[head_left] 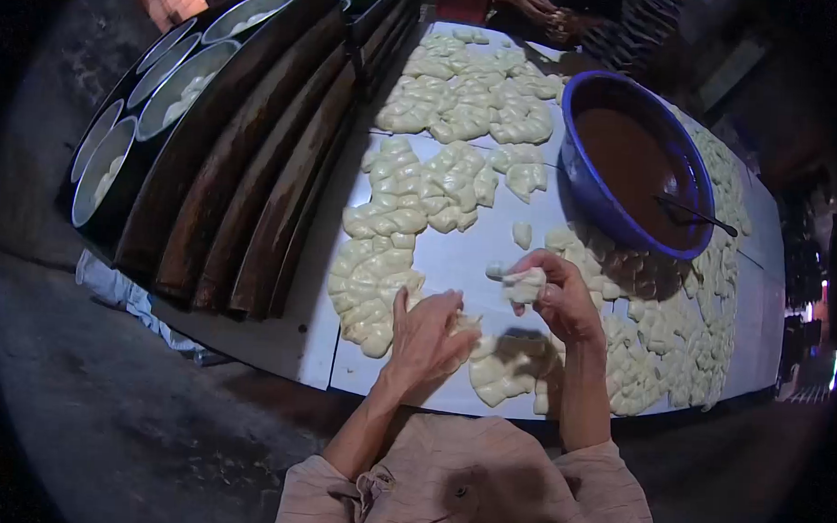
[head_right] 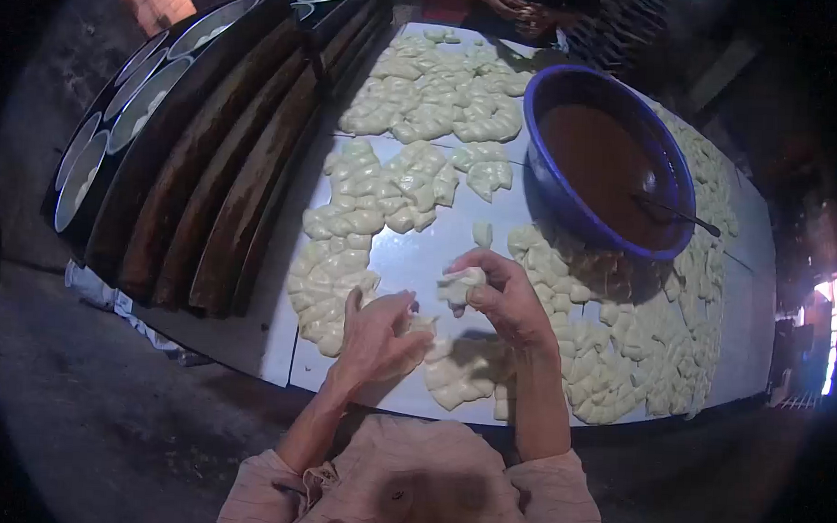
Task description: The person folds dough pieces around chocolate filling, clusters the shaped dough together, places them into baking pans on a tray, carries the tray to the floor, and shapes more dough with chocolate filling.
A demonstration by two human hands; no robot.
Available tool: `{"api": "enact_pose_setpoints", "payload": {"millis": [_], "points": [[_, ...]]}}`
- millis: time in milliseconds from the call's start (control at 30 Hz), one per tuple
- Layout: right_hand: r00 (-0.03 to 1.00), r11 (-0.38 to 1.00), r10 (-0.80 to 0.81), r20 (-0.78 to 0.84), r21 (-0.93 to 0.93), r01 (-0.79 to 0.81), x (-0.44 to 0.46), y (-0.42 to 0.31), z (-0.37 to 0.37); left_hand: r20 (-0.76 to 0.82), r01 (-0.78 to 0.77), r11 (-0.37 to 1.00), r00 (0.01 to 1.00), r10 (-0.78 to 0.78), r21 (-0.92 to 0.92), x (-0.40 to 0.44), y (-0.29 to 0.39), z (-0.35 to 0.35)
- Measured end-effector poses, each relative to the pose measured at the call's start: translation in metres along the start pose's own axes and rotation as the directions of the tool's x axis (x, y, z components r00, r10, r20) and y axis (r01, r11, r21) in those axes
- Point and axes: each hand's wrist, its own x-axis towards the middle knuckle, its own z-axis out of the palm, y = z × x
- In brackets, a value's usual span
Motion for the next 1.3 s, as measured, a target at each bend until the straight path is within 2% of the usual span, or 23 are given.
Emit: {"api": "enact_pose_setpoints", "payload": {"millis": [100,167,233,367,400,433,467,533,600,633,700,733,767,800,833,900,933,1033,1100,1167,1233,1267,1300], "points": [[0.986,0.980,0.164,-0.024,-0.113,-0.166,0.001,0.005,-0.005,-0.239,-0.071,0.996,0.968,0.080,0.044,0.015,0.021,-0.004],[0.965,0.965,0.255,-0.069,-0.041,-0.258,-0.004,0.010,0.000,-0.115,-0.012,0.983,0.993,-0.010,-0.184,0.028,0.047,-0.030],[0.975,0.980,0.196,-0.106,-0.026,-0.200,-0.008,0.017,0.001,0.098,0.192,0.738,0.981,-0.168,-0.648,0.040,0.053,-0.028],[0.957,0.946,0.159,-0.244,-0.240,-0.218,-0.016,0.013,-0.011,0.187,0.308,0.717,0.951,-0.245,-0.625,0.044,0.060,-0.017],[0.944,0.926,0.125,-0.304,-0.305,-0.221,-0.018,0.013,-0.012,0.086,0.189,0.757,0.981,-0.174,-0.626,0.045,0.054,-0.003],[0.928,0.901,0.087,-0.362,-0.370,-0.228,-0.021,0.015,-0.014,0.090,0.187,0.716,0.981,-0.172,-0.672,0.046,0.052,0.007],[0.926,0.891,-0.126,-0.355,-0.452,-0.052,-0.021,0.030,-0.023,0.096,0.185,0.673,0.981,-0.167,-0.716,0.049,0.050,0.015],[0.898,0.918,-0.098,-0.430,-0.387,-0.085,-0.026,0.022,-0.029,0.071,0.155,0.593,0.984,-0.161,-0.790,0.055,0.058,0.031],[0.870,0.924,-0.145,-0.471,-0.378,-0.051,-0.029,0.012,-0.031,-0.297,-0.136,0.765,0.952,-0.075,-0.629,0.070,0.082,0.045],[0.873,0.903,-0.261,-0.412,-0.425,0.070,-0.027,0.016,-0.037,-0.466,-0.259,0.823,0.885,-0.007,-0.505,0.076,0.093,0.049],[0.856,0.881,-0.378,-0.351,-0.421,0.216,-0.028,0.005,-0.035,-0.520,-0.470,0.777,0.826,0.220,-0.419,0.091,0.104,0.054],[0.920,0.974,-0.224,-0.322,-0.052,0.219,-0.030,0.000,-0.036,-0.496,-0.552,0.741,0.799,0.340,-0.382,0.096,0.107,0.058],[0.934,0.966,-0.191,-0.301,0.110,0.233,-0.033,-0.009,-0.031,-0.467,-0.629,0.695,0.759,0.453,-0.348,0.100,0.109,0.062],[0.939,0.947,-0.188,-0.287,0.202,0.251,-0.035,-0.014,-0.033,-0.552,-0.676,0.591,0.723,0.415,-0.440,0.108,0.113,0.076],[0.944,0.918,-0.187,-0.272,0.292,0.266,-0.036,-0.018,-0.037,-0.535,-0.627,0.560,0.771,0.346,-0.542,0.111,0.122,0.084],[0.928,0.905,-0.160,-0.337,0.326,0.275,-0.031,-0.026,-0.046,-0.466,-0.508,0.468,0.859,0.213,-0.723,0.116,0.136,0.094],[0.920,0.898,-0.144,-0.365,0.343,0.276,-0.028,-0.030,-0.050,-0.343,-0.392,0.410,0.920,0.191,-0.824,0.118,0.134,0.100],[0.924,0.968,-0.165,-0.345,0.123,0.219,-0.015,-0.053,-0.082,-0.077,-0.128,0.419,0.988,0.137,-0.899,0.119,0.131,0.100],[0.879,0.963,-0.267,-0.395,-0.071,0.261,-0.003,-0.087,-0.114,0.035,-0.014,0.403,0.993,0.113,-0.915,0.115,0.130,0.094],[0.838,0.899,-0.326,-0.437,-0.417,0.132,0.013,-0.116,-0.150,0.083,0.019,0.482,0.990,0.111,-0.876,0.115,0.113,0.086],[0.863,0.639,-0.210,-0.459,-0.733,-0.234,0.028,-0.136,-0.176,0.178,0.130,0.614,0.984,0.017,-0.778,0.117,0.102,0.070],[0.895,0.465,-0.239,-0.377,-0.854,-0.235,0.034,-0.133,-0.193,0.133,0.110,0.603,0.991,-0.007,-0.790,0.116,0.097,0.070],[0.925,0.338,-0.141,-0.352,-0.896,-0.290,0.042,-0.130,-0.202,0.145,0.122,0.618,0.989,-0.014,-0.776,0.116,0.092,0.069]]}}
